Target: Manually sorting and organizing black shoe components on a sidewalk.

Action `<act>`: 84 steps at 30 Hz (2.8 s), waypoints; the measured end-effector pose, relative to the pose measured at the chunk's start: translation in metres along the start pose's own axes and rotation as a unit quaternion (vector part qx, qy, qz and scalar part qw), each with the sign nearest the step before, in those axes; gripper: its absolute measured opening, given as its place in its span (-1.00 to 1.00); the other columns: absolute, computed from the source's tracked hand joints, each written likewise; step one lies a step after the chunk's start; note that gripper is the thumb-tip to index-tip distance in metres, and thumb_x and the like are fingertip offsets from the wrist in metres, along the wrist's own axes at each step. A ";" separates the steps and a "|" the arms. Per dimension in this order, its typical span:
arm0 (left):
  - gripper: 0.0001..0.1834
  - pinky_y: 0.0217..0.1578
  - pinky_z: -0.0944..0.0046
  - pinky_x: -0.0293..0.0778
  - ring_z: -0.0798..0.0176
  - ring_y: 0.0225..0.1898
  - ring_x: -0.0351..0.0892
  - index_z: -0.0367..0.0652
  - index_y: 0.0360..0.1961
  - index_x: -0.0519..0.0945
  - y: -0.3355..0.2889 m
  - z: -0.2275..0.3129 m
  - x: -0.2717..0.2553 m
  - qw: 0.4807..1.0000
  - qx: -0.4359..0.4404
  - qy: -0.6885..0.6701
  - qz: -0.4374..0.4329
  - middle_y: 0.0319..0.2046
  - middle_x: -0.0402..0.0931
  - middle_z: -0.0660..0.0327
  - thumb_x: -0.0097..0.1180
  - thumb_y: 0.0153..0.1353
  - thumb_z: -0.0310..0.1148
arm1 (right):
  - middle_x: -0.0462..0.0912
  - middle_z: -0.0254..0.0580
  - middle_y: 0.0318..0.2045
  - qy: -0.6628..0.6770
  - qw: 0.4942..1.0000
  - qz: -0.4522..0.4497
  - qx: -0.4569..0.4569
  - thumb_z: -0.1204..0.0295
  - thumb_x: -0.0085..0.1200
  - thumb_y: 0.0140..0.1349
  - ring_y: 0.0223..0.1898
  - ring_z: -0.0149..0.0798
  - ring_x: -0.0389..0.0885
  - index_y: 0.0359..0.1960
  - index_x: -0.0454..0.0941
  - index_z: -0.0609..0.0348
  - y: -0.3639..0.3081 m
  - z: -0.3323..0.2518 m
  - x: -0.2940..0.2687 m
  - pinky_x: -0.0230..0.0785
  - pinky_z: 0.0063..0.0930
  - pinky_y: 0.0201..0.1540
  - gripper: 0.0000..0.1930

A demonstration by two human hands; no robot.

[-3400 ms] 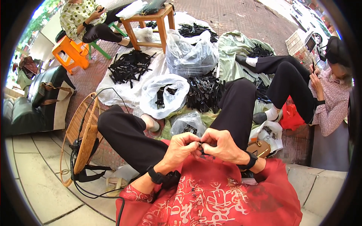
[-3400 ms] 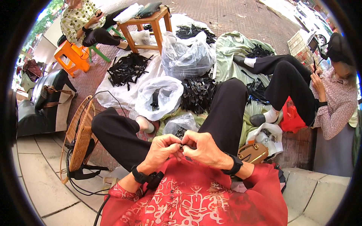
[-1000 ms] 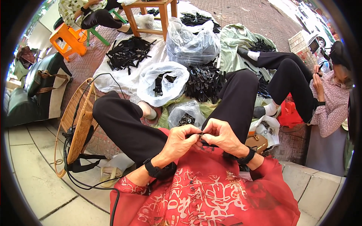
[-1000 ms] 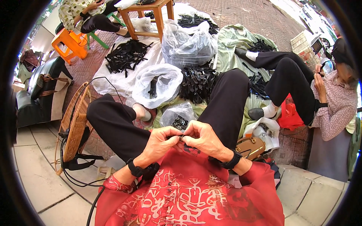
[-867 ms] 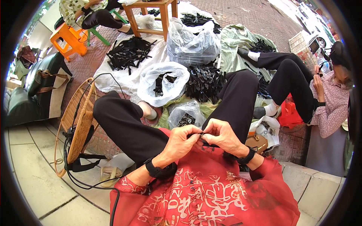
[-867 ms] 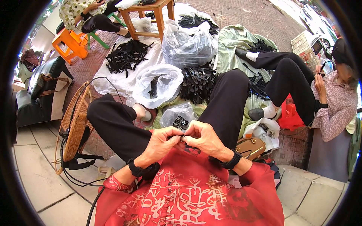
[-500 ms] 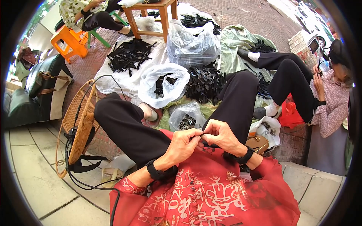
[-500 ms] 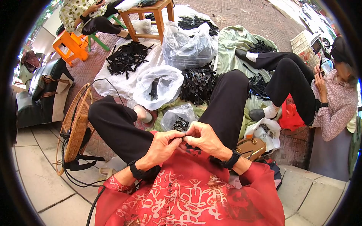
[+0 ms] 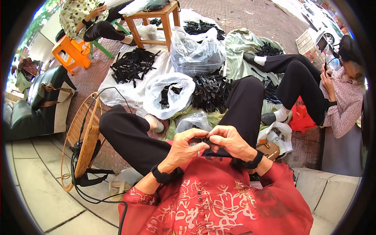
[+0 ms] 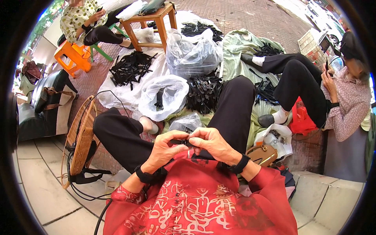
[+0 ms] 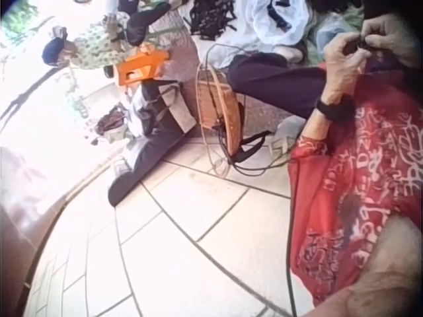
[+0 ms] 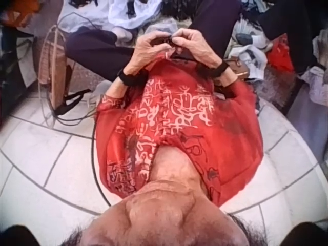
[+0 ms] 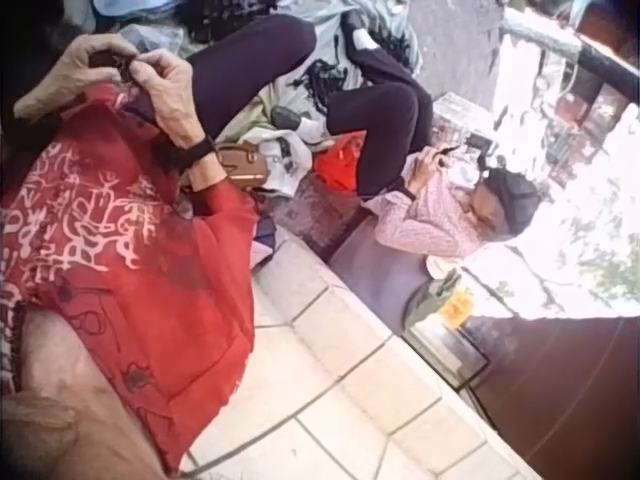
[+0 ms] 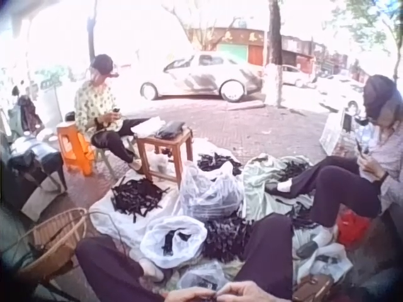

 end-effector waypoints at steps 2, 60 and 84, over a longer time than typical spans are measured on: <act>-0.72 -0.31 0.38 0.42 0.31 -0.32 0.51 -0.28 -0.32 0.52 -0.003 -0.007 0.003 0.998 -0.022 -0.040 -0.042 -0.37 0.53 0.14 0.22 -0.15 -0.50 | 0.50 -0.28 -0.52 -0.014 1.000 -0.014 -0.002 0.47 0.02 0.10 -0.57 -0.52 0.44 -0.34 0.43 0.31 -0.003 -0.001 0.001 0.34 -0.69 -0.47 -0.84; -0.79 -0.65 0.56 0.19 0.57 -0.64 0.28 -0.25 -0.38 0.36 -0.022 0.011 0.031 0.981 -0.116 -0.101 -0.118 -0.60 0.39 0.32 0.14 -0.01 -0.51 | 0.33 -0.47 -0.69 0.078 0.980 -0.100 0.156 0.38 -0.08 0.16 -0.75 -0.66 0.12 -0.47 0.43 0.16 -0.038 -0.001 0.017 -0.10 -0.78 -0.76 -0.85; -0.71 -0.65 0.52 0.18 0.56 -0.69 0.18 -0.28 -0.07 0.38 -0.038 0.044 0.041 0.900 -0.202 -0.310 -0.231 -0.69 0.25 0.39 -0.13 0.21 -0.39 | 0.22 -0.47 -0.82 0.103 0.994 -0.025 0.024 0.45 -0.12 0.08 -0.80 -0.62 0.07 -0.68 0.31 0.20 -0.060 -0.037 0.030 -0.15 -0.70 -0.75 -0.80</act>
Point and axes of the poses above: each hand's wrist, its own y-axis towards the middle knuckle, its own x-axis out of the palm, z = x × y, the point moved 7 cm from there along y, towards the middle knuckle
